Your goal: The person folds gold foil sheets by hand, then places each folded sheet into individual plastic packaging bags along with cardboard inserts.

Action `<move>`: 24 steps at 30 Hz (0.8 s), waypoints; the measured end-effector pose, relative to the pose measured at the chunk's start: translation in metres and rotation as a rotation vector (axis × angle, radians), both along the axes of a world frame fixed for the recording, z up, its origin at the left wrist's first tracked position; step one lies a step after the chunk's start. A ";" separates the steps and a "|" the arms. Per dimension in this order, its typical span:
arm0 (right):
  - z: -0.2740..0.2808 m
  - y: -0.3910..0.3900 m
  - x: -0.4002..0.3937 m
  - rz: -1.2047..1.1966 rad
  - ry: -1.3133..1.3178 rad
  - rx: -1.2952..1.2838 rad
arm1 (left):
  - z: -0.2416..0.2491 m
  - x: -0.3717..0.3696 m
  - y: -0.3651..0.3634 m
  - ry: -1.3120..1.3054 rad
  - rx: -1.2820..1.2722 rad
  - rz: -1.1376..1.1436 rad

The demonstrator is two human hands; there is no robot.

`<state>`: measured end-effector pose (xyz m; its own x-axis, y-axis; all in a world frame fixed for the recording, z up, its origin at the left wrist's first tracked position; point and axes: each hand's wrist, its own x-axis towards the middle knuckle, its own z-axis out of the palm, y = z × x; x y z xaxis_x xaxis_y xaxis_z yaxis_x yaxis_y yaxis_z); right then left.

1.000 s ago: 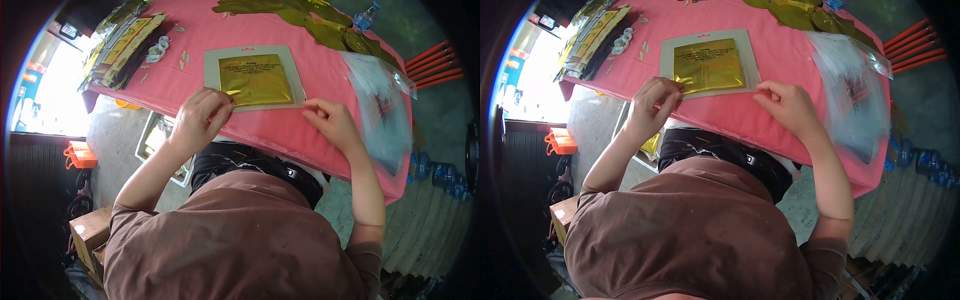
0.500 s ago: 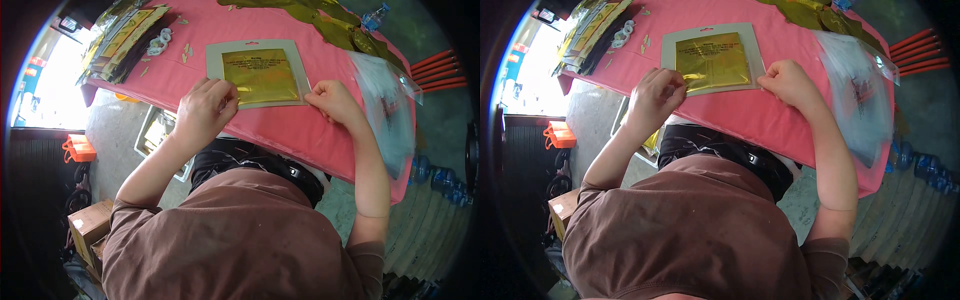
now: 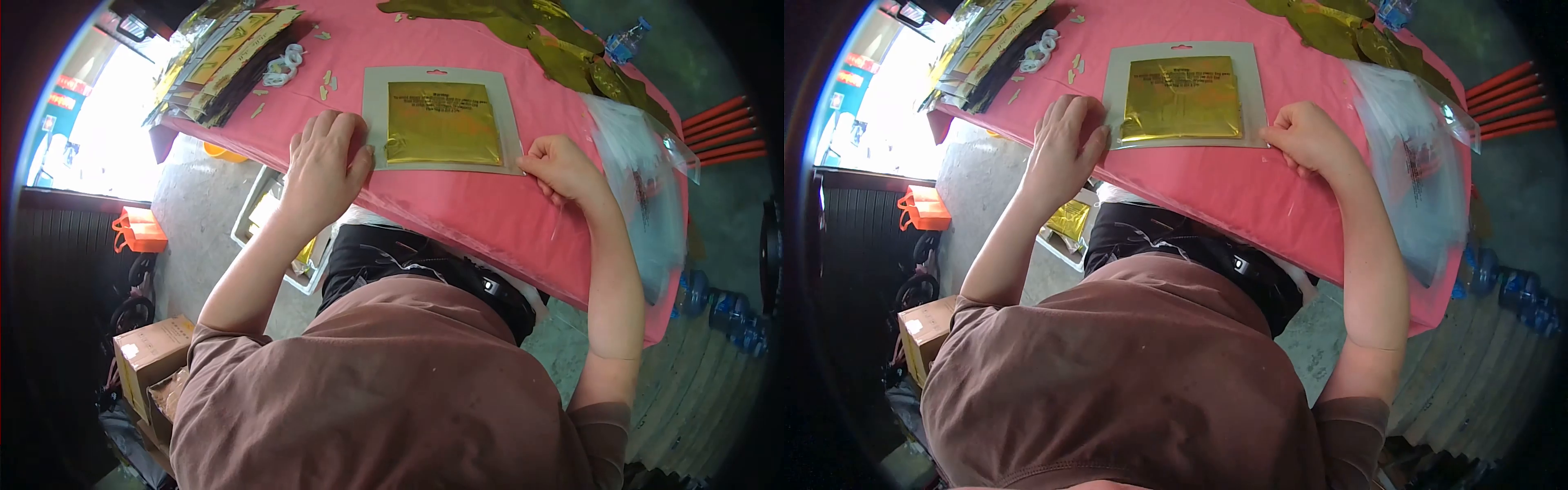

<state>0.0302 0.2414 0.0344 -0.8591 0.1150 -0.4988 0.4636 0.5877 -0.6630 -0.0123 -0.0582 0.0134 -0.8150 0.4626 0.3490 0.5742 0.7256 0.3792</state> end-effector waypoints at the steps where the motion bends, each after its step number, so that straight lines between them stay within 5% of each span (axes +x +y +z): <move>1: 0.000 0.000 0.001 -0.001 0.015 0.005 | 0.002 -0.002 0.000 0.009 -0.003 -0.002; 6: -0.007 -0.001 0.005 0.006 0.080 0.027 | 0.005 -0.028 -0.001 -0.149 -0.051 -0.039; 13: -0.006 -0.003 0.008 -0.012 0.154 0.062 | -0.021 -0.117 0.036 0.060 0.119 -0.119; 16: -0.013 -0.001 0.009 -0.016 0.185 0.007 | -0.026 -0.140 0.053 0.150 -0.107 -0.077; 22: -0.013 -0.001 0.011 -0.021 0.256 0.001 | -0.007 -0.145 0.065 -0.128 -0.271 -0.149; 24: -0.011 -0.001 0.010 -0.021 0.249 0.005 | -0.007 -0.144 0.065 -0.290 -0.106 -0.221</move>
<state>0.0406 0.2406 0.0238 -0.9529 0.1359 -0.2709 0.2980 0.5836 -0.7554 -0.1566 0.0069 0.0068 -0.7491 0.6598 0.0588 0.6013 0.6401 0.4782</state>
